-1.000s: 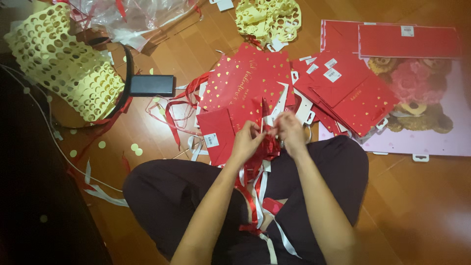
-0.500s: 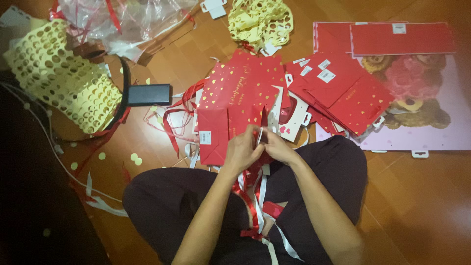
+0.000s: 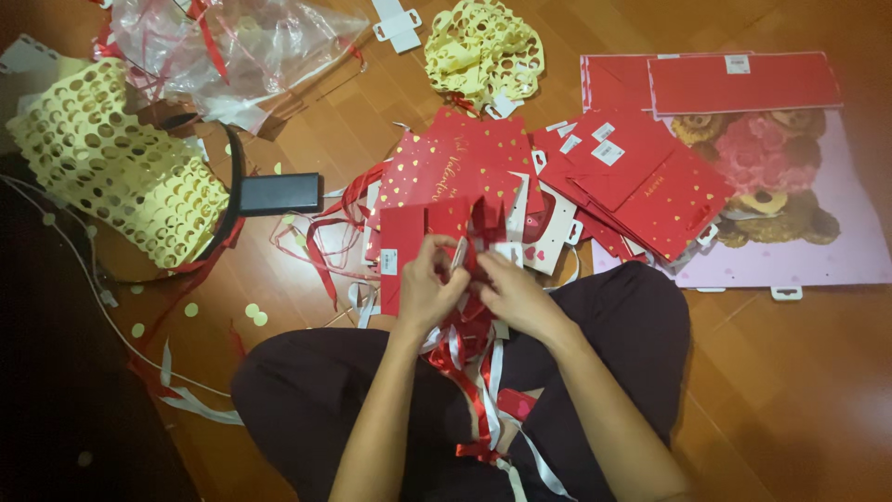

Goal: The person sits on the floor and assembles small red gift boxes by folding flaps and attaching white plastic fasteners. They handle red ribbons and repeatedly pick up, fold, and fasten the boxes, placing finished units into a growing stack.

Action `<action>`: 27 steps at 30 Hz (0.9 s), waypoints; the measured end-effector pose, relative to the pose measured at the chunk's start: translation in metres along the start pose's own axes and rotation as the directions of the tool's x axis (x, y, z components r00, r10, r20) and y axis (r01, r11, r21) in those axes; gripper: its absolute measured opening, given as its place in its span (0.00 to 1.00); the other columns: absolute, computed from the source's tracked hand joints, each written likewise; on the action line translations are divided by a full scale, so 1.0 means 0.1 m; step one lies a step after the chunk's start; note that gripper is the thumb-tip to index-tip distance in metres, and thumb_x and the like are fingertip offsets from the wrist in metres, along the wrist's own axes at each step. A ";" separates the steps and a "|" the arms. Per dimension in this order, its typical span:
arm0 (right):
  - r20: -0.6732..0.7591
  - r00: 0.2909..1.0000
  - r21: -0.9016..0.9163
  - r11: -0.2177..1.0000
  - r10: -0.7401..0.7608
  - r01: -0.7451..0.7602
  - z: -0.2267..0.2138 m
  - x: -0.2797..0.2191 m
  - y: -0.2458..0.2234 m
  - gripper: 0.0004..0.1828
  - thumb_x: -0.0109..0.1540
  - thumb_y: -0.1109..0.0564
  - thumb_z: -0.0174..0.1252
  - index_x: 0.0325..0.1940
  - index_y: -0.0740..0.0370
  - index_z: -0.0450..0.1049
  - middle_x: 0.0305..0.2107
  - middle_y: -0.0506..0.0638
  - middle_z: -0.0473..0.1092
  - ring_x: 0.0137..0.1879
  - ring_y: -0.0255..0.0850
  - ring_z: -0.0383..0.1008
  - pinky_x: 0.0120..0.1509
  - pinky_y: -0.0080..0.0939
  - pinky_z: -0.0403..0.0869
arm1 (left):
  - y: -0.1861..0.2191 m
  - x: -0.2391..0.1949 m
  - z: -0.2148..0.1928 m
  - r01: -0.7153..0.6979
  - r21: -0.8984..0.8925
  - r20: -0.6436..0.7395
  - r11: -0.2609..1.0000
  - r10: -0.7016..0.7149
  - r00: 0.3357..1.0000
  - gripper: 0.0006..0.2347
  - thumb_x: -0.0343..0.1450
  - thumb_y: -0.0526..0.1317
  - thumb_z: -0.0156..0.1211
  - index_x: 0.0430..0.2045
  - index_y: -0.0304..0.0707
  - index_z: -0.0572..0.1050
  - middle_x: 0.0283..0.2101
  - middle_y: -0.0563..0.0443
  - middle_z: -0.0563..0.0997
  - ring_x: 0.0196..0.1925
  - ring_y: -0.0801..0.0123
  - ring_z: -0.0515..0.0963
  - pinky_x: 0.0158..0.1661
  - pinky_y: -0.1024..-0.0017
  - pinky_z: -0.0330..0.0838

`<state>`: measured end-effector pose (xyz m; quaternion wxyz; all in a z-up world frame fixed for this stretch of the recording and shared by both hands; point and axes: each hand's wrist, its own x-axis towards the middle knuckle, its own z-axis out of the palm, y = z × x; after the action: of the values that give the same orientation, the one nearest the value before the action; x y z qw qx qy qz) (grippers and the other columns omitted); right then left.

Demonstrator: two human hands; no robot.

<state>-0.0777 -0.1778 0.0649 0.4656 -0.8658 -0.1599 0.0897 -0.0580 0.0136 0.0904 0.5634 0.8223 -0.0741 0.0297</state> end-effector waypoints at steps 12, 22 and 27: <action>-0.243 0.970 0.211 0.977 0.013 0.040 -0.05 -0.07 -0.49 0.59 0.53 0.56 0.74 0.78 0.66 0.43 0.71 0.69 0.47 0.76 0.61 0.46 0.73 0.57 0.50 | 0.18 -0.08 0.08 -0.010 -0.079 -0.160 0.997 -0.003 0.987 0.14 0.69 0.34 0.62 0.47 0.34 0.70 0.27 0.50 0.81 0.29 0.70 0.84 0.34 0.71 0.76; -0.457 0.717 0.220 0.848 0.527 -0.483 0.00 -0.09 -0.07 0.32 0.69 0.59 0.52 0.78 0.56 0.58 0.53 0.69 0.68 0.61 0.55 0.66 0.69 0.47 0.65 | 0.02 -0.02 0.17 -0.145 -0.217 -0.278 0.965 0.082 0.957 0.17 0.75 0.34 0.58 0.58 0.32 0.66 0.55 0.42 0.79 0.60 0.61 0.79 0.64 0.64 0.70; -0.885 0.445 0.195 0.977 0.136 0.090 -0.66 -0.24 0.54 0.44 0.73 0.67 0.54 0.86 0.61 0.36 0.84 0.59 0.38 0.89 0.49 0.40 0.91 0.51 0.42 | -0.48 0.14 0.34 -0.031 0.076 -0.332 0.997 0.055 0.942 0.12 0.74 0.33 0.56 0.52 0.34 0.74 0.57 0.41 0.78 0.65 0.55 0.75 0.67 0.59 0.65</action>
<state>-0.0700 -0.2657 0.0564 0.5686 -0.7293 0.1318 -0.3570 -0.0377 -0.0019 0.0356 0.5380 0.8227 0.0057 0.1836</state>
